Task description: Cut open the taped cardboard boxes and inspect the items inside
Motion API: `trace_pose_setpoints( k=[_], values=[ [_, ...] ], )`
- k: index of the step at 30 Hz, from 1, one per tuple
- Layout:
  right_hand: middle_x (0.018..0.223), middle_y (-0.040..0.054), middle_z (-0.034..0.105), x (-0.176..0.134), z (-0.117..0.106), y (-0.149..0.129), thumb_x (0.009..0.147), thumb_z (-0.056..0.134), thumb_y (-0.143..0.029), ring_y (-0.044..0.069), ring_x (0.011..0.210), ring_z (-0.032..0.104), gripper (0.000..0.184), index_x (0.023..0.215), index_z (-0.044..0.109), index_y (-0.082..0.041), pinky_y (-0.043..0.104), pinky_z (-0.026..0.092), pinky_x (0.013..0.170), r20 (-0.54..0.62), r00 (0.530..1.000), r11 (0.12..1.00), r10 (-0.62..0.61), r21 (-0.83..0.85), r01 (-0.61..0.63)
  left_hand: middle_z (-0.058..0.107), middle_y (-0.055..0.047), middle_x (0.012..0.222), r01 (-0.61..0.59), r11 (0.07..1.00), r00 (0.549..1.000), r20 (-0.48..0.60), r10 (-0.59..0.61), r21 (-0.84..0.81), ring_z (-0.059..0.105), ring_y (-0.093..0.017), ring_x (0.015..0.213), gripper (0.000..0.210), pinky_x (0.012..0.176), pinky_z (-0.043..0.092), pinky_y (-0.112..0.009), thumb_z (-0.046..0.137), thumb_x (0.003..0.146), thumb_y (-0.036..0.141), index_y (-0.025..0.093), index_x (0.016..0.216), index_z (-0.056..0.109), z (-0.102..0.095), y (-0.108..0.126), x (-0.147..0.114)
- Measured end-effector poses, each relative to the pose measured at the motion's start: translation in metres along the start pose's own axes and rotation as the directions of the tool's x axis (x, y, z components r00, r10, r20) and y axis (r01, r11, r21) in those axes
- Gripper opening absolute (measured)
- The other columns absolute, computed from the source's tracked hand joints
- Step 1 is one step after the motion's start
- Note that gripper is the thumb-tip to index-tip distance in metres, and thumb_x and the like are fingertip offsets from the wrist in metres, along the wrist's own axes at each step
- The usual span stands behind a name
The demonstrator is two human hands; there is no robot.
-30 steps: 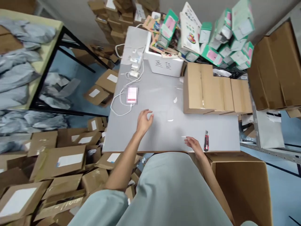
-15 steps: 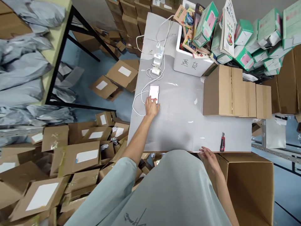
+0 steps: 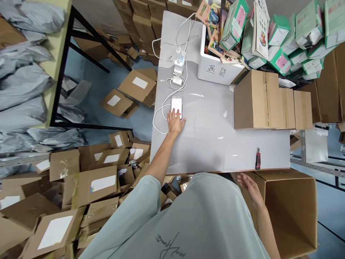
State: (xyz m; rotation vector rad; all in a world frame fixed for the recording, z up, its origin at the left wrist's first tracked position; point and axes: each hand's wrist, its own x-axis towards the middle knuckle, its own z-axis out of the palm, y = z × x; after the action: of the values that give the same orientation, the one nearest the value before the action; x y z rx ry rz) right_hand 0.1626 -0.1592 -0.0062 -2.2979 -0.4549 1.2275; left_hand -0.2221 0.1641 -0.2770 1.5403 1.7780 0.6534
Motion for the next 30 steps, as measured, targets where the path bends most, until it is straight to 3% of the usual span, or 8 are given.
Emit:
trace_pose_setpoints(
  k=[4, 8, 15, 18, 22, 24, 27, 30],
  values=[
    [0.128, 0.0121, 0.087, 0.009, -0.016, -0.001, 0.075, 0.091, -0.08, 0.04, 0.126, 0.08, 0.063, 0.118, 0.088, -0.034, 0.056, 0.058, 0.122, 0.025, 1.0, 1.0, -0.018, 0.006, 0.018, 0.031, -0.031, 0.184, 0.003, 1.0, 1.0, 0.001, -0.003, -0.017, 0.015, -0.045, 0.178, 0.076, 0.143, 0.008, -0.064, 0.061, 0.104, 0.039, 0.002, 0.168, 0.046, 0.007, 0.022, -0.016],
    [0.129, 0.0137, 0.086, 0.035, -0.056, 0.0, 0.072, 0.093, -0.078, 0.04, 0.126, 0.08, 0.068, 0.119, 0.088, -0.03, 0.058, 0.058, 0.122, 0.003, 0.999, 0.997, -0.051, 0.053, 0.051, 0.041, -0.028, 0.181, -0.041, 0.998, 0.999, 0.0, 0.041, -0.046, 0.022, -0.044, 0.176, 0.07, 0.141, 0.017, -0.067, 0.06, 0.105, 0.041, 0.008, 0.166, 0.05, 0.028, 0.069, -0.055],
    [0.116, 0.0157, 0.088, 0.125, -0.165, -0.033, 0.065, 0.094, -0.082, 0.037, 0.114, 0.084, 0.077, 0.113, 0.086, -0.023, 0.055, 0.062, 0.113, -0.101, 0.973, 0.969, -0.209, 0.11, 0.219, 0.058, -0.022, 0.169, -0.342, 0.927, 0.925, 0.12, 0.361, -0.15, 0.034, -0.042, 0.173, 0.057, 0.14, 0.03, -0.064, 0.062, 0.107, 0.046, 0.018, 0.156, 0.061, 0.116, 0.194, -0.151],
    [0.118, 0.0191, 0.086, 0.183, -0.221, -0.066, 0.073, 0.078, -0.094, 0.038, 0.113, 0.082, 0.089, 0.122, 0.082, -0.02, 0.059, 0.064, 0.106, -0.159, 0.904, 0.918, -0.397, -0.078, 0.389, 0.059, -0.021, 0.168, -0.438, 0.882, 0.868, 0.175, 0.465, -0.173, 0.037, -0.042, 0.171, 0.055, 0.139, 0.034, -0.064, 0.062, 0.109, 0.047, 0.02, 0.156, 0.062, 0.156, 0.257, -0.181],
    [0.154, 0.0256, 0.069, 0.269, -0.283, -0.109, 0.077, 0.078, -0.091, 0.04, 0.14, 0.067, 0.1, 0.145, 0.073, -0.017, 0.06, 0.056, 0.119, -0.223, 0.819, 0.848, -0.529, -0.171, 0.501, 0.059, -0.019, 0.169, -0.518, 0.838, 0.788, 0.285, 0.546, -0.174, 0.041, -0.041, 0.169, 0.055, 0.138, 0.037, -0.063, 0.061, 0.11, 0.049, 0.021, 0.157, 0.063, 0.195, 0.347, -0.199],
    [0.167, 0.0267, 0.057, 0.311, -0.302, -0.134, 0.083, 0.076, -0.087, 0.041, 0.154, 0.055, 0.103, 0.158, 0.063, -0.017, 0.063, 0.05, 0.125, -0.242, 0.738, 0.774, -0.629, -0.283, 0.567, 0.059, -0.017, 0.17, -0.54, 0.82, 0.753, 0.328, 0.571, -0.19, 0.043, -0.04, 0.169, 0.055, 0.14, 0.035, -0.063, 0.061, 0.11, 0.05, 0.023, 0.159, 0.063, 0.209, 0.392, -0.198],
    [0.177, 0.0285, 0.044, 0.372, -0.322, -0.175, 0.089, 0.075, -0.082, 0.043, 0.169, 0.034, 0.107, 0.169, 0.049, -0.015, 0.066, 0.035, 0.135, -0.294, 0.638, 0.698, -0.712, -0.396, 0.597, 0.058, -0.015, 0.172, -0.525, 0.814, 0.746, 0.325, 0.581, -0.25, 0.047, -0.038, 0.166, 0.058, 0.14, 0.036, -0.06, 0.061, 0.111, 0.054, 0.027, 0.161, 0.062, 0.232, 0.46, -0.186],
    [0.177, 0.031, 0.043, 0.423, -0.335, -0.211, 0.091, 0.073, -0.079, 0.044, 0.169, 0.036, 0.111, 0.173, 0.041, -0.011, 0.065, 0.033, 0.136, -0.365, 0.622, 0.721, -0.693, -0.363, 0.59, 0.056, -0.014, 0.173, -0.459, 0.808, 0.777, 0.274, 0.566, -0.369, 0.051, -0.035, 0.164, 0.062, 0.14, 0.037, -0.055, 0.061, 0.11, 0.06, 0.028, 0.163, 0.061, 0.268, 0.522, -0.162]
  ],
)
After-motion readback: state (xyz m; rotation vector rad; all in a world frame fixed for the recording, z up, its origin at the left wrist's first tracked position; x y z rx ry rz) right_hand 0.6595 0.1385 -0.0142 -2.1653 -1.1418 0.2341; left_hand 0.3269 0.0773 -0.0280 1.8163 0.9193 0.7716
